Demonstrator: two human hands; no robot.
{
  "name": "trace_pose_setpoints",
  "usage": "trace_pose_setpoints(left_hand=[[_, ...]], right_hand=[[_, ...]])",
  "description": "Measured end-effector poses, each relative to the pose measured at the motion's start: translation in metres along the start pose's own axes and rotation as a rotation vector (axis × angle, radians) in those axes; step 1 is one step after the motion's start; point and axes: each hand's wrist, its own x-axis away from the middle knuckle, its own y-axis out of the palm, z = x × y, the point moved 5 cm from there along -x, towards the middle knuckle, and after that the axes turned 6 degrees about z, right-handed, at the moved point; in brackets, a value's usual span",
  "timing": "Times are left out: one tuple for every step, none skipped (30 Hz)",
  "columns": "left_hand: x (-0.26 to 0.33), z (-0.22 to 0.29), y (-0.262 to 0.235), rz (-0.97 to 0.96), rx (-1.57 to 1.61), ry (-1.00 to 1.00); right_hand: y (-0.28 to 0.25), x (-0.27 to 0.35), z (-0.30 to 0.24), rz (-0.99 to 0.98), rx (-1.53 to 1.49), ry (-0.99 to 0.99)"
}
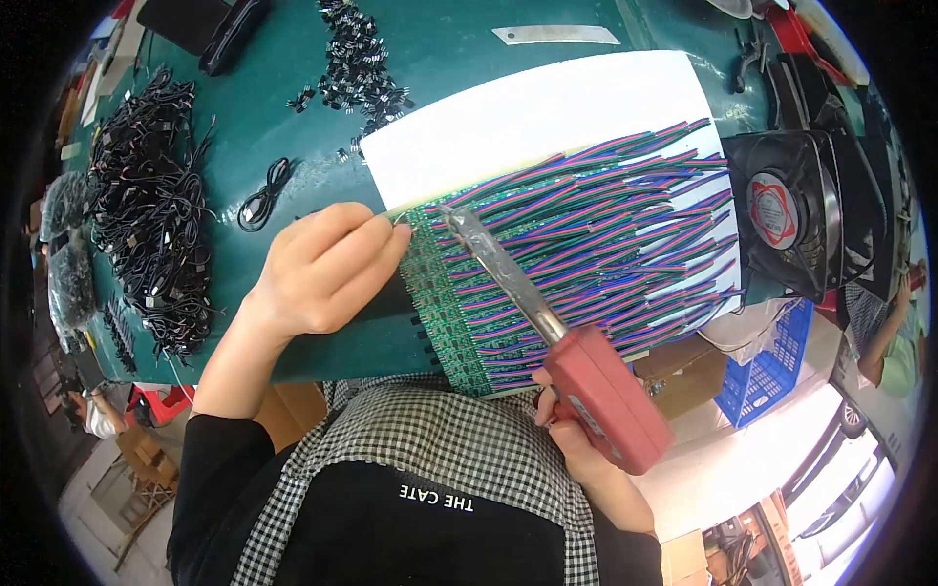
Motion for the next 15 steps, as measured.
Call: trace_pose_setpoints(left_hand=[[0.002, 0.001, 0.002, -0.017, -0.01, 0.015], [0.003, 0.001, 0.003, -0.034, -0.021, 0.029], [0.003, 0.001, 0.003, -0.035, -0.02, 0.03], [0.003, 0.001, 0.003, -0.037, -0.015, 0.032], [0.003, 0.001, 0.003, -0.039, -0.011, 0.034], [0.004, 0.001, 0.003, -0.04, -0.012, 0.033], [0.005, 0.001, 0.003, -0.039, -0.018, 0.041], [0.005, 0.001, 0.003, -0.037, -0.025, 0.048], [0.006, 0.001, 0.003, -0.037, -0.024, 0.048], [0.006, 0.001, 0.003, -0.034, -0.021, 0.053], [0.006, 0.001, 0.003, -0.032, -0.018, 0.058], [0.007, 0.0, 0.004, -0.031, -0.017, 0.058], [0.007, -0.001, 0.005, -0.023, -0.019, 0.075], [0.008, 0.0, 0.005, -0.015, -0.022, 0.093], [0.008, 0.0, 0.005, -0.016, -0.022, 0.092]], right_hand=[[0.0, -0.001, -0.001, 0.001, -0.001, 0.002], [0.002, -0.002, -0.002, -0.026, 0.022, -0.009], [0.003, -0.002, -0.003, -0.053, 0.045, -0.02], [0.004, -0.002, -0.002, -0.052, 0.044, -0.018], [0.004, -0.002, -0.002, -0.016, 0.051, -0.043], [0.004, -0.002, -0.002, 0.019, 0.057, -0.068], [0.001, -0.002, -0.002, 0.017, 0.057, -0.067], [-0.001, -0.001, 0.001, -0.049, -0.04, -0.001], [-0.003, -0.001, 0.004, -0.115, -0.136, 0.066], [-0.009, 0.001, 0.007, -0.115, -0.136, 0.066], [-0.015, 0.002, 0.01, -0.115, 0.141, -0.028], [-0.017, 0.004, 0.011, -0.113, 0.419, -0.122], [-0.017, 0.005, 0.01, -0.112, 0.42, -0.122], [-0.017, 0.006, 0.011, -0.089, 0.42, -0.09], [-0.018, 0.006, 0.012, -0.067, 0.418, -0.057]])
